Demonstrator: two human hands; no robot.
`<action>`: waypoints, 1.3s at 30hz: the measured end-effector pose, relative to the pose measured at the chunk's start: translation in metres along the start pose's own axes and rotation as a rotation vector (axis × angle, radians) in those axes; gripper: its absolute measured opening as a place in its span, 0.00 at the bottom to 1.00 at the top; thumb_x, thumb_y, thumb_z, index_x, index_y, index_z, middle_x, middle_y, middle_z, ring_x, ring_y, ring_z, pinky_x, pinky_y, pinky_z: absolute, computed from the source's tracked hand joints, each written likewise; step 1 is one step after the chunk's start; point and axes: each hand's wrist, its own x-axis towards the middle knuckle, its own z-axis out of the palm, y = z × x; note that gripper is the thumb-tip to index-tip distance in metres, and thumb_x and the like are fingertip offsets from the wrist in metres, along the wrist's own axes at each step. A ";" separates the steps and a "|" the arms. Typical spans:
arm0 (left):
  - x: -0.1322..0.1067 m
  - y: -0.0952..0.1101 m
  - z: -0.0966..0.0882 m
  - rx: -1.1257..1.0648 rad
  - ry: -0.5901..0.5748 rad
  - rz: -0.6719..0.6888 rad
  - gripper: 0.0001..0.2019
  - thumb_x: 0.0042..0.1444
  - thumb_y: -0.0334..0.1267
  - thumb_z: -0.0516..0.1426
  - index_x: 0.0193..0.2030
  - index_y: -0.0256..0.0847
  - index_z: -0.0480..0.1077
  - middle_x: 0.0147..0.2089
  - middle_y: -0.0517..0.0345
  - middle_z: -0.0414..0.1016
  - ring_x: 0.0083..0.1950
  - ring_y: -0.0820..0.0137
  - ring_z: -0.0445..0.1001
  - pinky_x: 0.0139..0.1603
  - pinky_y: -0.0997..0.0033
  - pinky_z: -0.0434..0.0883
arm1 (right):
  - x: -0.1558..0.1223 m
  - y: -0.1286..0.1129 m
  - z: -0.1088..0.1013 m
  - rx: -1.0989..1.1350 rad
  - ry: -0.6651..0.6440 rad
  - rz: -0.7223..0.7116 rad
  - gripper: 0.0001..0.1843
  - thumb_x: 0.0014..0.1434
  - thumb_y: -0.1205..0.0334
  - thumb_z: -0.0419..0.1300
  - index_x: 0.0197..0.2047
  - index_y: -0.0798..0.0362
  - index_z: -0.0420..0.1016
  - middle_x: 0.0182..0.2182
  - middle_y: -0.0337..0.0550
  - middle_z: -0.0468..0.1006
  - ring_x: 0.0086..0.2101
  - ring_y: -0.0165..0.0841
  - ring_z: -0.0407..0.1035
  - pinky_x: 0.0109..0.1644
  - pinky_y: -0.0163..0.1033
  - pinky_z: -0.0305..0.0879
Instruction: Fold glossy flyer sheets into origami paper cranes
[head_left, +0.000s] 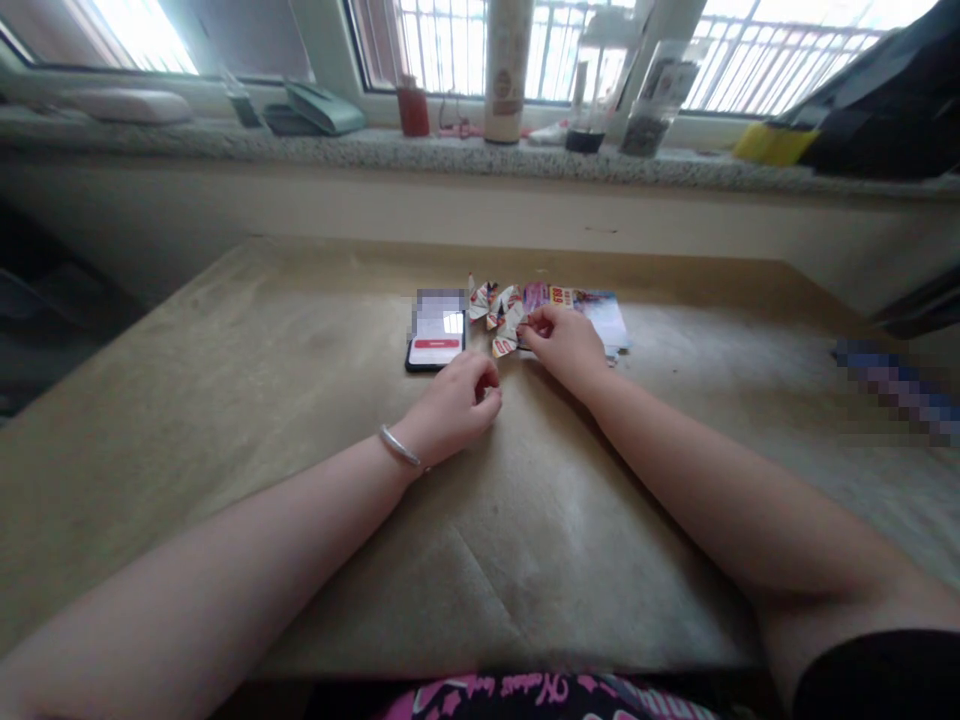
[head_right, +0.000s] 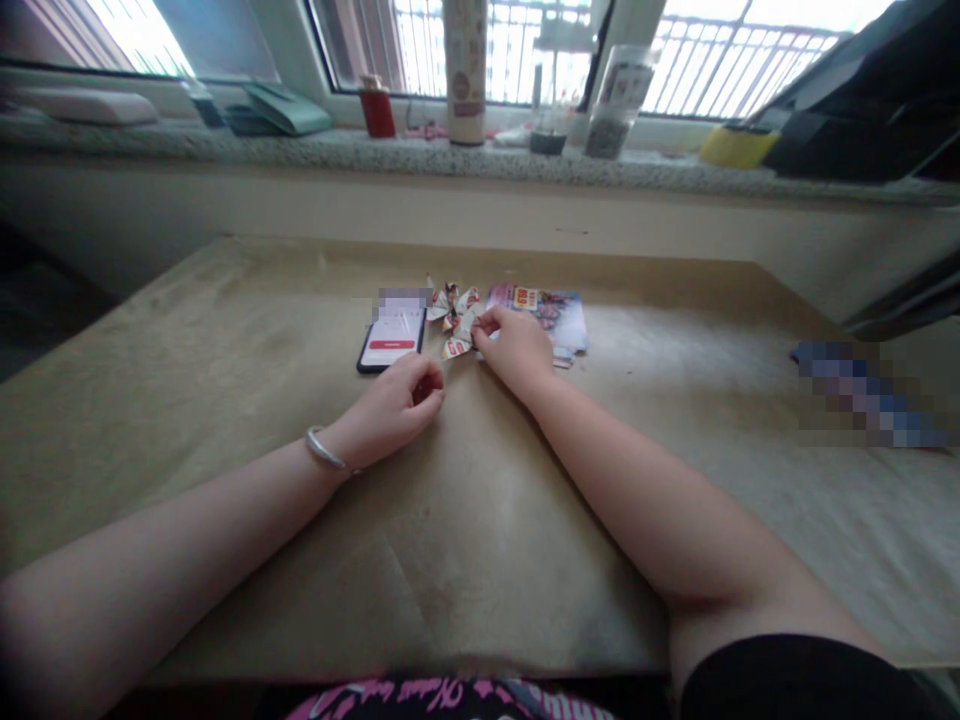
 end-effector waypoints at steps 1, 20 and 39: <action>0.000 0.000 0.000 0.002 -0.004 -0.001 0.03 0.53 0.29 0.53 0.31 0.39 0.62 0.32 0.60 0.62 0.34 0.71 0.62 0.35 0.70 0.61 | 0.004 -0.002 0.003 -0.028 0.007 0.004 0.08 0.53 0.56 0.59 0.32 0.50 0.77 0.29 0.41 0.78 0.31 0.36 0.69 0.35 0.40 0.60; 0.002 0.000 -0.003 -0.004 -0.032 -0.023 0.02 0.54 0.29 0.53 0.33 0.38 0.66 0.35 0.57 0.64 0.36 0.70 0.65 0.39 0.69 0.64 | 0.021 -0.004 0.017 -0.225 0.037 -0.083 0.07 0.53 0.58 0.56 0.30 0.51 0.74 0.30 0.46 0.78 0.35 0.41 0.69 0.39 0.42 0.60; -0.001 -0.002 -0.003 0.052 -0.049 0.026 0.05 0.55 0.28 0.53 0.36 0.36 0.70 0.39 0.55 0.66 0.39 0.71 0.68 0.43 0.69 0.68 | 0.007 0.024 0.005 -0.146 0.059 -0.296 0.12 0.54 0.61 0.61 0.42 0.52 0.77 0.43 0.49 0.79 0.47 0.45 0.68 0.53 0.50 0.61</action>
